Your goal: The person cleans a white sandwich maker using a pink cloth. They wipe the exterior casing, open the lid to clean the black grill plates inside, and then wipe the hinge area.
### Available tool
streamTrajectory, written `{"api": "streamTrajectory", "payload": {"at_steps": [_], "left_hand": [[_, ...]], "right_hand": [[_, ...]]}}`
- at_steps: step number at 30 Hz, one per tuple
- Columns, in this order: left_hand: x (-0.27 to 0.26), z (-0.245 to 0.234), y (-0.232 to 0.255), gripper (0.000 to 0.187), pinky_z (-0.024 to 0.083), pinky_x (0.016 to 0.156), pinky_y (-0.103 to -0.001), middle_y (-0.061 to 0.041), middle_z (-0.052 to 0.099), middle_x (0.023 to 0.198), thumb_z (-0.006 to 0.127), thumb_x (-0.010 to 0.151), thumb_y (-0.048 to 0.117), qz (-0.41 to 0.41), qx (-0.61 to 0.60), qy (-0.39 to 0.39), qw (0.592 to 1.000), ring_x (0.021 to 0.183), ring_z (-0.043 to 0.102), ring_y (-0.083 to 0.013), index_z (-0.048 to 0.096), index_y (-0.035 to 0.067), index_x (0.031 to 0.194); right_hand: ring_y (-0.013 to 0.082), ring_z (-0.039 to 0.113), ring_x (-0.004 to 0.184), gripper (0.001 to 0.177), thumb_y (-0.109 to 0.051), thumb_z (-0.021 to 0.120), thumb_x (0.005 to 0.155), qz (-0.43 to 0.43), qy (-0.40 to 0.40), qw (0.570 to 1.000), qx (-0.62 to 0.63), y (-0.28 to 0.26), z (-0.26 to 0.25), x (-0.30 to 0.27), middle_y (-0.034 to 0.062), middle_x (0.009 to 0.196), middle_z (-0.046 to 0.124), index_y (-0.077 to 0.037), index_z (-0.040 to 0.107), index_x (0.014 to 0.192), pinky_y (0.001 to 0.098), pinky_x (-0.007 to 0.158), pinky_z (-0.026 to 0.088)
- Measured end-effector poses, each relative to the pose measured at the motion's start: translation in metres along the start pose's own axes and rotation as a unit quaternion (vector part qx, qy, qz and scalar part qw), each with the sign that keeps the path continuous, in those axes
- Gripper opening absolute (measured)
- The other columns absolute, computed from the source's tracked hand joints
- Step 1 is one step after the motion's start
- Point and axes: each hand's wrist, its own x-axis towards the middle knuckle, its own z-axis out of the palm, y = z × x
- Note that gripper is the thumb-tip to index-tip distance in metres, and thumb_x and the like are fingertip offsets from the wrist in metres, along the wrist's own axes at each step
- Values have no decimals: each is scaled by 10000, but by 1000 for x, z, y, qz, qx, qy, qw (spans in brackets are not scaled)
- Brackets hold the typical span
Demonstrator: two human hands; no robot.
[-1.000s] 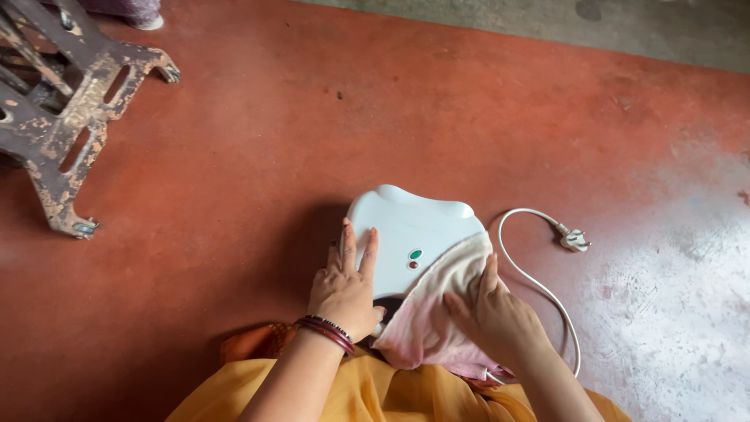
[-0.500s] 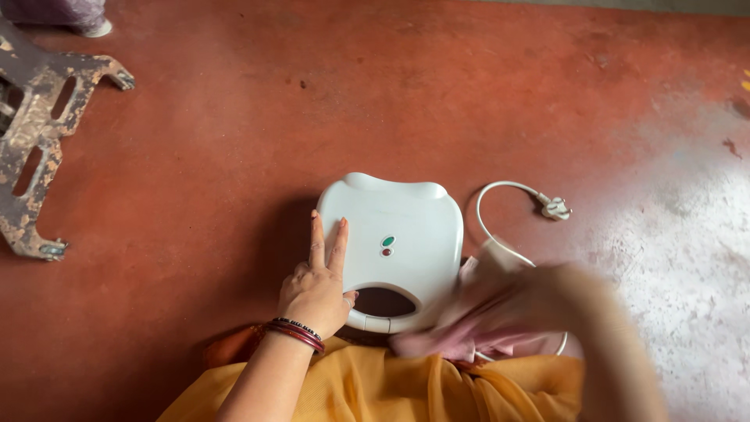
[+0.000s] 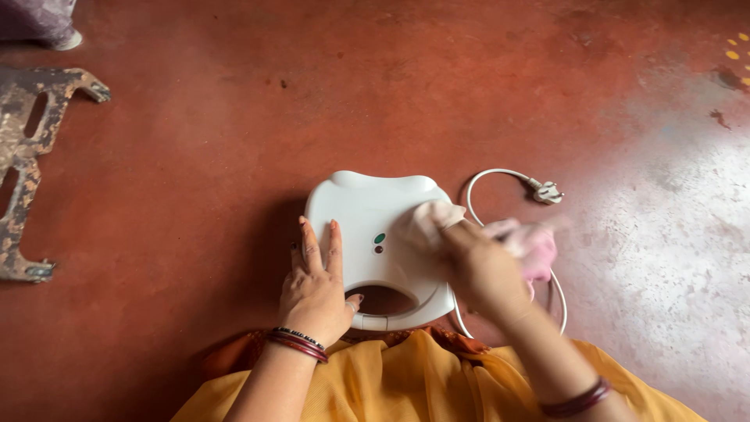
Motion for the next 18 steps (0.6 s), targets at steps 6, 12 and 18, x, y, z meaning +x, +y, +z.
{"api": "streamTrajectory", "payload": {"at_steps": [6,12,18], "left_hand": [[0,6,2,1257,323,1175,-478,-310,-190,1625,828,810,325,6,20,21,1000,1475,185,-530,-142,120,1583],[0,7,2,1240,372,1143,-476,-312,-194,1625,816,829,343,4,31,19,999,1475,203,-527,-143,124,1584],[0,10,0,1229,370,1144,-474,-313,-204,1622,804,841,352,10,36,22,999,1470,208,-531,-145,118,1585]], "right_hand": [[263,665,822,317,-162,725,773,-219,93,971,16,-36,29,-28,51,920,650,-156,747,1088,397,677,555],[216,675,798,398,-149,717,789,-253,79,964,13,-37,31,-25,32,915,646,-196,758,1182,369,611,557],[207,684,717,421,-203,738,792,-228,89,969,-24,-35,31,-22,21,921,656,-250,760,1209,361,560,560]]}}
